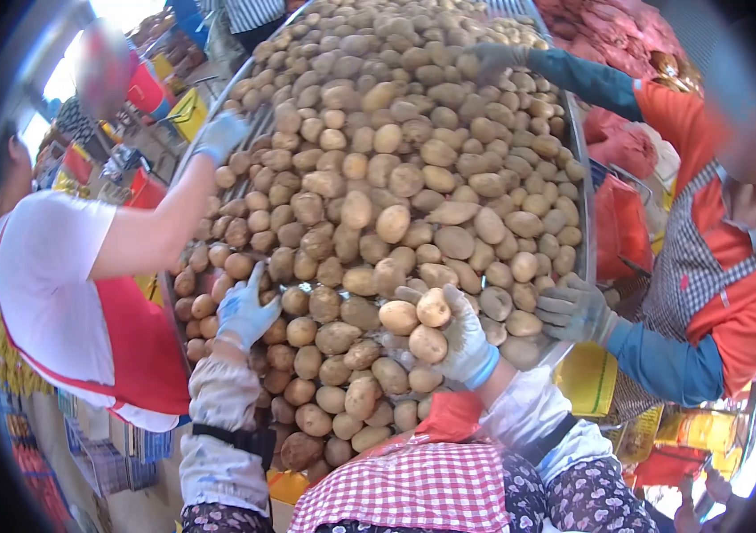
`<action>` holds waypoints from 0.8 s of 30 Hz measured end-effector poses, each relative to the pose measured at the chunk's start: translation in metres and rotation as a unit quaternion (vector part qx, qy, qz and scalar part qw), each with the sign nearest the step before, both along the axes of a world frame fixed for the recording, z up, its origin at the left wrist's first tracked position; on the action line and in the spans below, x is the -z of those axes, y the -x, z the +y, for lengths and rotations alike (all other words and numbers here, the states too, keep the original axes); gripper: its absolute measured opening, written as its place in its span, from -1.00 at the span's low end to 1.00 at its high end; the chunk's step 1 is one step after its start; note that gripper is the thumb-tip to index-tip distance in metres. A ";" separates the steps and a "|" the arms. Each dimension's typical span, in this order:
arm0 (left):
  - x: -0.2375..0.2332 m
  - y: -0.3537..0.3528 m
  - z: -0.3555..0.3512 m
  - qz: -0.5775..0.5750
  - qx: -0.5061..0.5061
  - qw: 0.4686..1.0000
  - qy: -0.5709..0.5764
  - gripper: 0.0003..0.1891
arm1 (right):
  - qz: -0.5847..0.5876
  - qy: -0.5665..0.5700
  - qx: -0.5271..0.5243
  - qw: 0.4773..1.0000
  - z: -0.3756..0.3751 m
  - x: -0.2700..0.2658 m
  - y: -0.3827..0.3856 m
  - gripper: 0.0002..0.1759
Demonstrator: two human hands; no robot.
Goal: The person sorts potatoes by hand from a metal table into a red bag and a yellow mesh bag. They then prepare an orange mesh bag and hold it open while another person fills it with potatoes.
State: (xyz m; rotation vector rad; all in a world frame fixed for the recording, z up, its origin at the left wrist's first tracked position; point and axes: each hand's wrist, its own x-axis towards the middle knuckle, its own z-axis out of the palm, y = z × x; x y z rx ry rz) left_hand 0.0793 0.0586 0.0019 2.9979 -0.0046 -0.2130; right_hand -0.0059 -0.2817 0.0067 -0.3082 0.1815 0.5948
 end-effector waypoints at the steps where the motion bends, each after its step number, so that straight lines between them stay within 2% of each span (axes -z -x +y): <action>1: -0.011 0.004 -0.003 0.058 -0.021 0.998 -0.032 -0.16 | 0.026 0.002 0.028 0.999 0.005 -0.006 0.000 -0.25; 2: -0.015 0.003 -0.008 0.061 -0.015 0.998 -0.031 -0.16 | 0.051 0.003 0.054 0.997 0.008 -0.009 0.000 -0.25; 3: -0.018 0.001 -0.014 0.090 -0.048 0.994 -0.038 -0.13 | 0.056 -0.099 0.011 0.993 0.004 -0.001 -0.001 -0.22; 4: -0.019 -0.001 -0.018 0.118 -0.083 0.988 -0.045 -0.11 | 0.058 -0.097 0.012 0.993 0.004 0.006 0.000 -0.22; 6: -0.002 -0.010 -0.013 0.097 -0.100 0.990 -0.025 -0.07 | 0.054 -0.113 -0.026 0.992 0.007 0.011 0.002 -0.07; 7: 0.008 -0.013 -0.009 0.060 -0.092 0.994 0.016 -0.06 | 0.048 -0.061 -0.024 0.997 0.008 -0.001 0.004 -0.03; 8: 0.016 -0.013 -0.001 0.024 -0.086 0.995 0.053 -0.06 | 0.048 -0.064 -0.029 0.996 0.007 -0.003 0.006 -0.03; 10: 0.010 -0.012 0.001 0.020 -0.079 0.992 0.094 -0.06 | 0.024 -0.011 -0.044 0.999 0.002 -0.007 0.009 -0.03; 12: 0.007 -0.011 0.011 0.017 -0.058 0.981 0.185 -0.10 | 0.019 -0.013 -0.037 0.999 -0.009 -0.011 0.015 -0.06; 13: 0.020 -0.015 0.020 -0.022 -0.053 0.965 0.257 -0.15 | 0.008 0.005 -0.021 1.000 -0.016 -0.009 0.019 -0.07; 14: 0.035 -0.016 0.024 -0.026 -0.137 0.954 0.266 -0.18 | -0.004 0.024 -0.002 1.000 -0.022 -0.007 0.024 -0.08; 15: 0.027 -0.015 0.022 -0.005 -0.109 0.964 0.243 -0.16 | -0.021 0.103 0.022 0.994 -0.026 -0.010 0.031 -0.11; 17: 0.014 -0.011 0.011 0.015 -0.081 0.971 0.226 -0.14 | 0.006 0.096 0.047 0.994 -0.028 -0.011 0.042 -0.12; 19: 0.002 -0.019 -0.005 0.045 -0.118 0.991 0.051 -0.09 | 0.023 0.074 0.081 0.994 -0.029 -0.011 0.050 -0.16; 22: 0.004 -0.032 -0.007 0.054 -0.127 0.989 0.049 -0.04 | -0.004 0.059 0.062 0.996 -0.036 -0.014 0.067 -0.17; 24: 0.033 -0.041 0.011 0.008 -0.121 0.991 0.065 -0.03 | 0.026 0.037 0.079 0.996 -0.037 -0.024 0.074 -0.18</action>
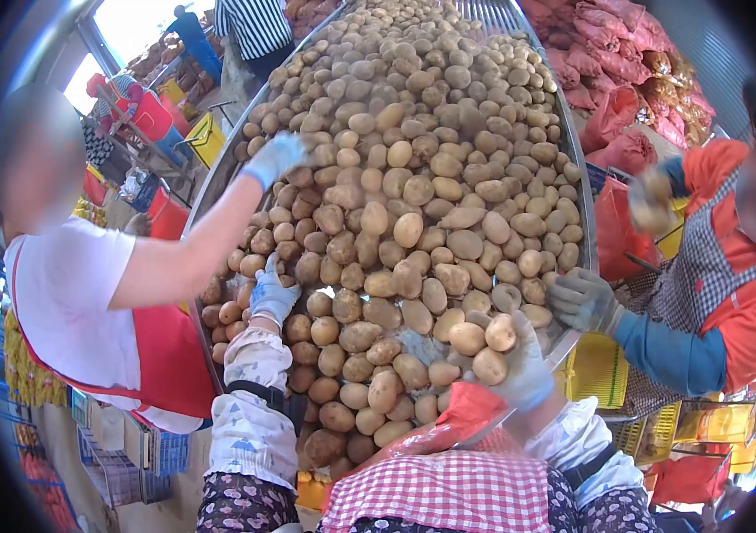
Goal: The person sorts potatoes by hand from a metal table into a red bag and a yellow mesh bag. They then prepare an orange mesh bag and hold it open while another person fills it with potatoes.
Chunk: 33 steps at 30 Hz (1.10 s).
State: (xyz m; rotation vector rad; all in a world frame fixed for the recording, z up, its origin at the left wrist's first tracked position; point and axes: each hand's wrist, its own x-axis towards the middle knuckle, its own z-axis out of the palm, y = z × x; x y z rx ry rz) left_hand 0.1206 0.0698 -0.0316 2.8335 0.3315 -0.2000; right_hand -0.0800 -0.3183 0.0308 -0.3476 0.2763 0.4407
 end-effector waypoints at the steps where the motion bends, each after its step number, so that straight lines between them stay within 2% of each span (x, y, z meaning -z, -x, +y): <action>1: 0.020 -0.006 0.014 -0.064 0.008 0.997 0.052 -0.07 | 0.002 0.025 0.018 1.000 0.000 -0.001 0.004 -0.16; 2: 0.043 -0.013 0.025 -0.126 0.015 0.986 0.104 -0.11 | 0.004 0.050 0.035 0.998 -0.001 -0.001 0.007 -0.15; 3: 0.045 -0.012 0.021 -0.247 0.039 0.886 0.389 -0.32 | -0.013 0.015 0.024 1.000 -0.005 0.000 0.008 -0.17; 4: 0.043 -0.008 0.028 -0.250 0.037 0.887 0.387 -0.32 | -0.015 0.013 0.020 1.000 -0.009 0.003 0.011 -0.17; 5: 0.040 -0.003 0.038 -0.171 -0.030 0.791 0.587 -0.41 | -0.006 -0.006 0.030 1.000 -0.012 0.004 0.015 -0.18; 6: 0.016 0.009 0.039 -0.082 -0.095 0.647 0.752 -0.48 | 0.004 -0.025 0.040 0.999 -0.013 0.004 0.016 -0.19; 7: -0.016 0.034 0.027 -0.001 -0.162 0.541 0.825 -0.46 | 0.038 -0.015 0.054 0.998 -0.011 0.001 0.016 -0.19; 8: -0.036 0.059 0.012 0.011 -0.125 0.459 0.879 -0.44 | 0.036 -0.017 0.049 0.998 -0.010 0.003 0.016 -0.19; 10: -0.045 0.088 -0.013 0.038 -0.129 0.350 0.927 -0.43 | 0.028 0.004 0.037 0.999 -0.009 0.009 0.013 -0.18; 12: -0.059 0.109 -0.040 0.092 -0.096 0.217 0.967 -0.37 | 0.032 0.011 0.004 0.999 0.001 0.007 0.003 -0.18; 13: -0.056 0.115 -0.053 0.073 -0.094 0.211 0.970 -0.34 | 0.040 0.020 -0.023 0.999 0.008 0.005 -0.001 -0.18; 14: -0.056 0.121 -0.067 0.057 -0.131 0.171 0.975 -0.34 | 0.042 0.017 -0.022 0.999 0.014 0.004 -0.006 -0.18; 16: -0.061 0.128 -0.093 0.042 -0.201 0.168 0.964 -0.33 | 0.001 -0.024 -0.112 0.993 0.025 0.001 -0.018 -0.18; 17: -0.067 0.132 -0.110 0.032 -0.176 0.210 0.961 -0.36 | 0.006 -0.024 -0.106 0.994 0.028 0.006 -0.023 -0.18; 18: -0.064 0.135 -0.125 0.040 -0.178 0.210 0.961 -0.36 | -0.005 -0.029 -0.140 0.990 0.029 0.015 -0.028 -0.18; 20: -0.058 0.137 -0.158 -0.054 -0.130 0.380 0.914 -0.41 | -0.012 -0.030 -0.164 0.986 0.028 0.018 -0.031 -0.17; 21: -0.053 0.139 -0.176 -0.091 -0.123 0.402 0.903 -0.43 | -0.018 0.000 -0.169 0.985 0.027 0.017 -0.030 -0.17; 22: -0.055 0.141 -0.188 -0.081 -0.124 0.402 0.904 -0.43 | -0.023 0.030 -0.174 0.984 0.024 0.018 -0.029 -0.17; 24: -0.063 0.147 -0.209 -0.080 -0.083 0.411 0.905 -0.43 | -0.010 0.018 -0.185 0.983 0.009 0.023 -0.024 -0.18; 26: -0.069 0.148 -0.225 -0.075 -0.061 0.415 0.904 -0.44 | -0.001 0.023 -0.215 0.976 -0.009 0.013 -0.020 -0.28; 29: -0.071 0.142 -0.245 -0.080 0.020 0.466 0.881 -0.38 | -0.014 0.068 -0.221 0.973 -0.029 0.008 -0.014 -0.29; 32: -0.077 0.144 -0.274 -0.060 0.035 0.489 0.869 -0.36 | -0.006 0.086 -0.204 0.975 -0.050 0.015 -0.010 -0.30; 33: -0.086 0.142 -0.285 -0.061 -0.007 0.462 0.885 -0.45 | -0.004 0.080 -0.185 0.980 -0.056 0.015 -0.008 -0.30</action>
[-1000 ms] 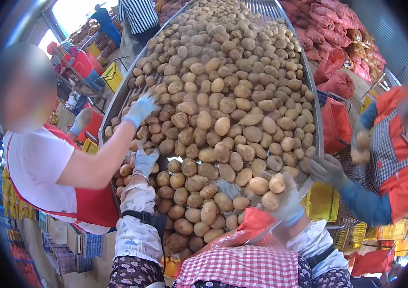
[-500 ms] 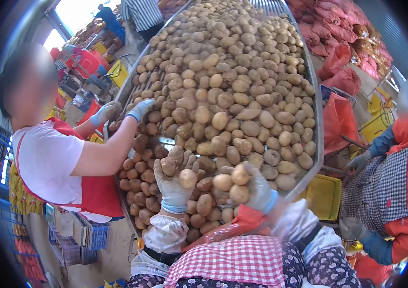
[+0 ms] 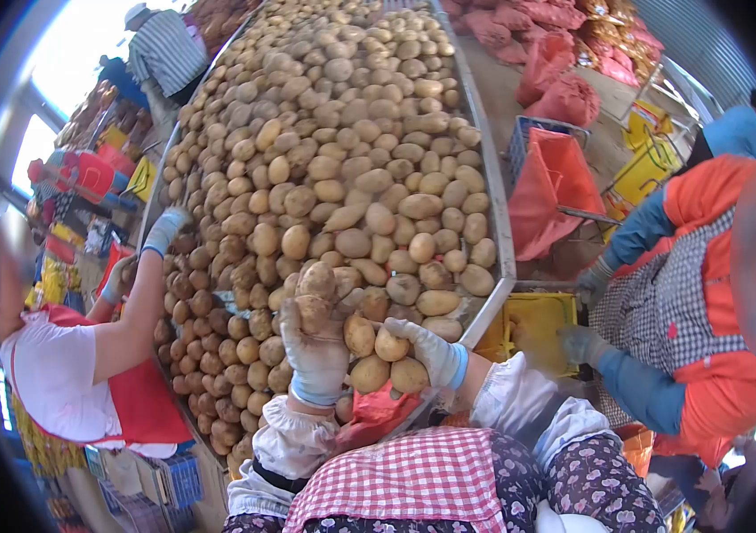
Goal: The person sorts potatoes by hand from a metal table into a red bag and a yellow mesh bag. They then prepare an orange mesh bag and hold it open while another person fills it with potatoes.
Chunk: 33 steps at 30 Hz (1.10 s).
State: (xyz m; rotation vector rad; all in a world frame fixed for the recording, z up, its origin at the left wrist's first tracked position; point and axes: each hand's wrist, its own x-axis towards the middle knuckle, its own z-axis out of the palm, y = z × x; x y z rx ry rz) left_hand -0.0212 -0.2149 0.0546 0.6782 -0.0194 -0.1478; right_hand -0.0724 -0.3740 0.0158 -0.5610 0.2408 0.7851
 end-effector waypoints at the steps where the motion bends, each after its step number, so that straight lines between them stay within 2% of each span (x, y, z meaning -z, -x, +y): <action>1: 0.002 -0.002 -0.004 0.001 0.012 1.000 0.002 -0.45 | 0.002 -0.006 0.020 1.000 -0.006 0.000 0.002 -0.30; 2: 0.005 -0.006 -0.003 -0.004 0.072 0.994 0.078 -0.46 | 0.002 -0.003 0.031 1.000 -0.013 0.008 0.004 -0.30; 3: 0.006 -0.011 -0.003 -0.010 0.131 0.980 0.153 -0.46 | -0.005 -0.054 0.055 0.997 -0.020 0.021 0.004 -0.29; 4: 0.002 -0.013 -0.008 0.003 0.124 0.982 0.144 -0.47 | -0.013 -0.103 0.079 0.991 -0.027 0.026 0.005 -0.29; 5: 0.000 -0.015 -0.006 0.001 0.139 0.979 0.150 -0.47 | -0.019 -0.097 0.093 0.991 -0.032 0.028 0.006 -0.29; 7: 0.006 -0.022 -0.005 -0.012 0.044 0.999 0.024 -0.48 | -0.014 -0.159 0.184 0.970 -0.049 0.024 0.004 -0.28; 8: -0.002 -0.019 -0.003 -0.034 0.050 0.997 -0.038 -0.47 | -0.049 -0.256 0.142 0.955 -0.062 0.008 0.001 -0.32; 9: -0.006 -0.015 0.006 -0.059 0.051 0.992 -0.102 -0.45 | -0.060 -0.245 0.161 0.954 -0.076 0.001 0.003 -0.32; 11: 0.015 -0.020 0.031 -0.021 0.032 0.990 -0.137 -0.45 | -0.094 -0.244 0.227 0.938 -0.098 -0.008 -0.002 -0.32; 12: 0.017 -0.020 0.042 0.052 0.043 0.996 -0.066 -0.44 | -0.067 -0.153 0.345 0.924 -0.112 0.011 -0.005 -0.26; 13: 0.018 -0.018 0.052 0.126 0.051 0.991 0.003 -0.43 | -0.139 -0.201 0.297 0.923 -0.127 -0.001 -0.011 -0.25; 15: 0.029 -0.009 0.071 0.166 0.066 0.984 0.029 -0.38 | -0.101 -0.274 0.304 0.907 -0.155 -0.010 -0.012 -0.19; 16: 0.037 -0.006 0.080 0.207 0.075 0.974 0.056 -0.32 | -0.102 -0.245 0.332 0.905 -0.173 -0.004 -0.017 -0.20; 17: 0.051 -0.007 0.092 0.207 0.077 0.974 0.058 -0.32 | -0.102 -0.215 0.359 0.903 -0.192 0.006 -0.024 -0.20; 18: 0.069 -0.012 0.105 0.169 0.119 0.976 0.063 -0.23 | -0.055 -0.163 0.434 0.884 -0.207 0.007 -0.033 -0.22; 19: 0.079 -0.018 0.108 0.128 0.160 0.976 0.067 -0.14 | -0.130 -0.240 0.359 0.893 -0.234 0.015 -0.041 -0.22; 20: 0.029 -0.005 0.074 0.123 0.113 0.981 -0.096 -0.21 | -0.138 -0.225 0.397 0.879 -0.257 0.021 -0.054 -0.19; 21: 0.034 -0.008 0.071 0.123 0.111 0.982 -0.095 -0.21 | -0.144 -0.210 0.434 0.864 -0.278 0.024 -0.070 -0.16; 23: 0.046 -0.014 0.067 0.180 0.131 0.975 0.024 -0.32 | -0.100 -0.160 0.558 0.808 -0.319 0.023 -0.104 -0.12; 24: 0.040 -0.017 0.060 0.206 0.121 0.970 0.039 -0.23 | -0.054 -0.125 0.641 0.755 -0.335 0.028 -0.120 -0.06; 25: 0.034 -0.021 0.050 0.204 0.124 0.970 0.040 -0.23 | 0.001 -0.129 0.699 0.704 -0.346 0.034 -0.134 -0.09; 27: 0.026 -0.028 0.035 0.170 0.125 0.977 0.033 -0.21 | -0.031 -0.032 0.709 0.703 -0.336 0.052 -0.154 -0.18; 28: 0.035 -0.036 0.033 0.132 0.138 0.981 0.006 -0.21 | 0.001 -0.037 0.617 0.786 -0.285 0.011 -0.139 -0.38; 29: 0.030 -0.040 0.024 0.134 0.138 0.981 0.009 -0.21 | -0.104 -0.005 0.524 0.846 -0.245 -0.003 -0.136 -0.49; 30: 0.020 -0.045 0.009 0.094 0.122 0.985 -0.081 -0.20 | -0.171 0.009 0.386 0.907 -0.209 -0.003 -0.133 -0.52; 31: 0.011 -0.049 -0.007 0.054 0.104 0.978 -0.172 -0.19 | -0.168 0.038 0.322 0.931 -0.159 -0.016 -0.118 -0.46; 32: 0.007 -0.050 -0.022 -0.049 0.098 0.947 -0.303 -0.22 | -0.149 0.050 0.244 0.957 -0.117 -0.031 -0.102 -0.40; 33: 0.002 -0.054 -0.034 -0.152 0.090 0.886 -0.428 -0.25 | -0.129 -0.046 0.193 0.972 -0.089 -0.010 -0.097 -0.34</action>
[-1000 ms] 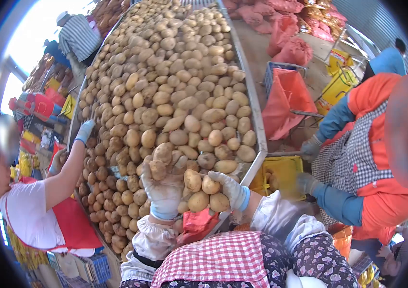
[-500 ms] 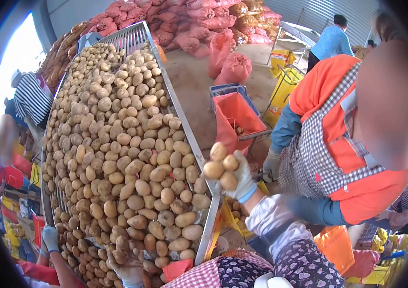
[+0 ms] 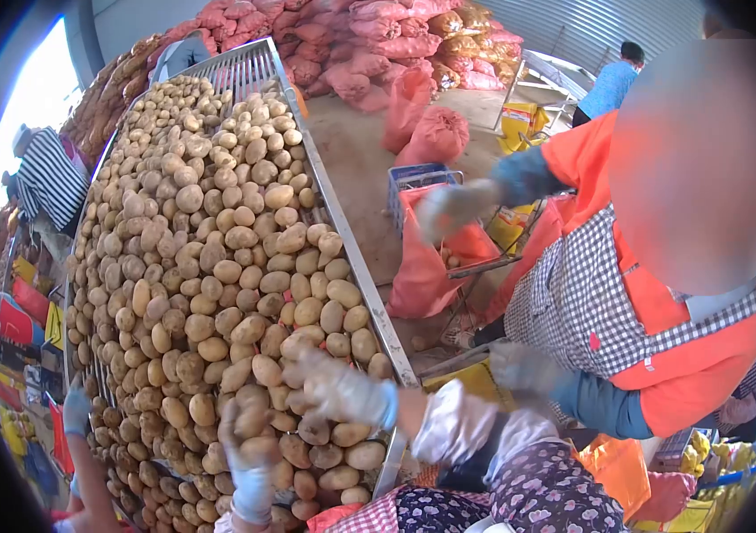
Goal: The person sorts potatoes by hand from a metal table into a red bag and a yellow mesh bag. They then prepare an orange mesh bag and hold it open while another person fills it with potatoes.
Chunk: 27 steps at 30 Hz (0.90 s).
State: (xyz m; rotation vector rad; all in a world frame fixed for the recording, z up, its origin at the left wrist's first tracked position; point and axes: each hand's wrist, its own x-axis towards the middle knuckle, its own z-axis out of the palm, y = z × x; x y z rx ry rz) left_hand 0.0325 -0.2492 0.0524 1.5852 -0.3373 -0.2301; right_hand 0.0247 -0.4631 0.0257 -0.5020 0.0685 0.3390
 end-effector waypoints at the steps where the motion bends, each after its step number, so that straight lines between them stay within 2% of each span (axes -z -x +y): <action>1: -0.007 -0.019 0.007 -0.181 0.150 0.942 -0.240 -0.21 | 0.021 -0.003 0.005 1.000 0.028 0.000 0.000 -0.33; 2: -0.025 -0.014 -0.005 -0.375 0.128 0.813 -0.426 -0.18 | 0.042 -0.002 0.009 0.999 0.049 -0.002 0.004 -0.32; 4: 0.000 -0.012 -0.006 -0.314 0.097 0.873 -0.359 -0.06 | 0.088 -0.064 -0.062 0.992 0.050 0.068 0.001 -0.41; 5: 0.010 -0.009 0.006 -0.293 0.064 0.891 -0.340 -0.08 | 0.087 -0.063 -0.064 0.992 0.041 0.064 0.002 -0.41; 6: 0.020 -0.006 0.024 -0.272 0.033 0.907 -0.320 -0.10 | 0.084 -0.181 -0.117 0.973 0.025 0.053 0.006 -0.45; 7: 0.025 -0.002 0.044 -0.300 -0.002 0.863 -0.406 -0.18 | 0.080 -0.297 -0.169 0.936 0.014 0.042 0.011 -0.48; 8: 0.025 0.009 0.061 -0.274 -0.029 0.821 -0.500 -0.22 | 0.175 -0.300 -0.101 0.932 0.017 0.026 0.018 -0.48; 10: 0.056 0.040 0.108 -0.248 -0.106 0.744 -0.611 -0.22 | 0.224 -0.244 -0.089 0.939 0.017 0.041 0.040 -0.46; 12: 0.069 0.069 0.144 -0.158 -0.162 0.742 -0.632 -0.23 | 0.243 -0.261 -0.111 0.928 0.030 0.035 0.051 -0.47; 13: 0.063 0.071 0.155 -0.180 -0.176 0.768 -0.589 -0.26 | 0.284 -0.217 -0.076 0.931 0.036 0.027 0.049 -0.48; 14: 0.067 0.076 0.162 -0.179 -0.179 0.769 -0.588 -0.26 | 0.323 -0.168 -0.036 0.931 0.040 0.021 0.048 -0.50; 16: 0.072 0.078 0.164 -0.094 -0.169 0.772 -0.606 -0.27 | 0.279 -0.161 -0.041 0.946 0.043 0.016 0.030 -0.51; 18: 0.070 0.077 0.164 -0.091 -0.165 0.768 -0.612 -0.28 | 0.207 -0.092 -0.080 0.971 0.039 0.009 0.009 -0.49; 19: 0.068 0.077 0.164 -0.084 -0.165 0.775 -0.604 -0.28 | 0.222 -0.172 -0.105 0.954 0.036 0.016 -0.001 -0.54; 20: 0.066 0.076 0.163 -0.076 -0.164 0.782 -0.597 -0.28 | 0.220 -0.168 -0.105 0.955 0.031 0.013 -0.010 -0.54; 22: 0.061 0.077 0.161 -0.085 -0.173 0.784 -0.591 -0.28 | 0.156 -0.127 -0.047 0.979 0.019 0.003 -0.032 -0.61; 24: 0.059 0.076 0.163 -0.075 -0.165 0.793 -0.582 -0.28 | 0.092 -0.022 0.001 0.996 0.002 -0.015 -0.052 -0.66; 26: 0.061 0.075 0.166 -0.080 -0.172 0.793 -0.578 -0.28 | 0.062 -0.040 0.038 0.997 -0.019 -0.038 -0.067 -0.79; 27: 0.064 0.075 0.168 -0.090 -0.176 0.792 -0.578 -0.27 | 0.100 -0.039 0.094 0.990 -0.032 -0.040 -0.073 -0.79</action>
